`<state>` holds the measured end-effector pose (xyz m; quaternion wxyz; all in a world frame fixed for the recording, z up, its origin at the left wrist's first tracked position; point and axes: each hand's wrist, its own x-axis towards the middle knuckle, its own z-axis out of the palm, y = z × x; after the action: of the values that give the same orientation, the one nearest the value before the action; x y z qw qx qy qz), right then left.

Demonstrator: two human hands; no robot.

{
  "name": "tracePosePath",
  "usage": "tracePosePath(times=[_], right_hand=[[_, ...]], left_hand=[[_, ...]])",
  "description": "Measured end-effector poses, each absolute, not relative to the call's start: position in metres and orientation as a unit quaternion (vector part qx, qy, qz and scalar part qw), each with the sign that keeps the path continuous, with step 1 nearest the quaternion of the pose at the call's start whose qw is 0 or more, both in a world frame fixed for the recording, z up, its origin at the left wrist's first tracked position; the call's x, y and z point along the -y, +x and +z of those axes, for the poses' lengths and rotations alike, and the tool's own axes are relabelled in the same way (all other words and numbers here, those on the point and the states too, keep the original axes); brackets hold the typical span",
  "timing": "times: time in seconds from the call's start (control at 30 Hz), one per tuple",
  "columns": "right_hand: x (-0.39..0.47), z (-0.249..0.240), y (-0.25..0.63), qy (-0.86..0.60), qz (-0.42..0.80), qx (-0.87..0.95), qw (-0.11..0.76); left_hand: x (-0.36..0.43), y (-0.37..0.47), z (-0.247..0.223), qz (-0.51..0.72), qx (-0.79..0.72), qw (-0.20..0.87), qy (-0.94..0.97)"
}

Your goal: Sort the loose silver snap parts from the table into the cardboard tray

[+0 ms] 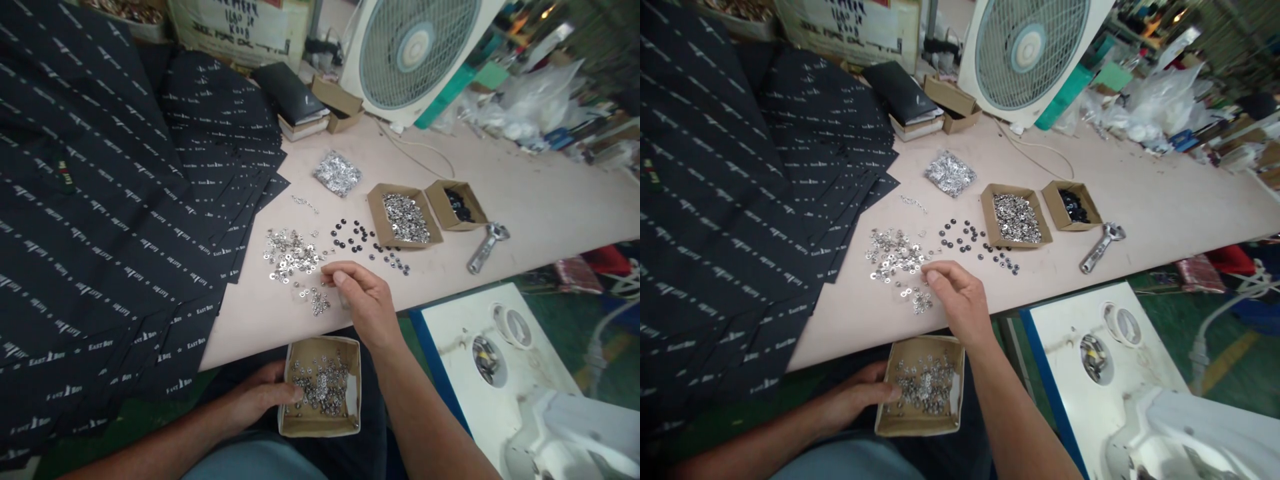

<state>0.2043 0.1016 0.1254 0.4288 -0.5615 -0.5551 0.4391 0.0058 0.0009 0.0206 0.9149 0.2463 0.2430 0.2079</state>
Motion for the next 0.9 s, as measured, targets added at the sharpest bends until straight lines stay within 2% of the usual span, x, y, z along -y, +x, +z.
tracePosePath(times=[0.1,0.43,0.63,0.8,0.9], right_hand=[[-0.103,0.119,0.194,-0.545,0.455,0.527,0.467],[-0.107,0.119,0.183,-0.538,0.446,0.518,0.493],[-0.104,0.121,0.18,-0.518,0.489,0.537,0.453],[-0.104,0.122,0.177,-0.505,0.487,0.534,0.473],[-0.104,0.123,0.174,-0.485,0.502,0.556,0.451]], left_hand=[[-0.001,0.005,0.023,0.208,-0.241,0.916,0.246],[0.001,0.008,0.022,0.207,-0.242,0.919,0.233],[-0.001,0.008,0.024,0.21,-0.256,0.911,0.246],[0.001,0.007,0.021,0.213,-0.249,0.912,0.246],[0.002,0.007,0.02,0.215,-0.26,0.909,0.245]])
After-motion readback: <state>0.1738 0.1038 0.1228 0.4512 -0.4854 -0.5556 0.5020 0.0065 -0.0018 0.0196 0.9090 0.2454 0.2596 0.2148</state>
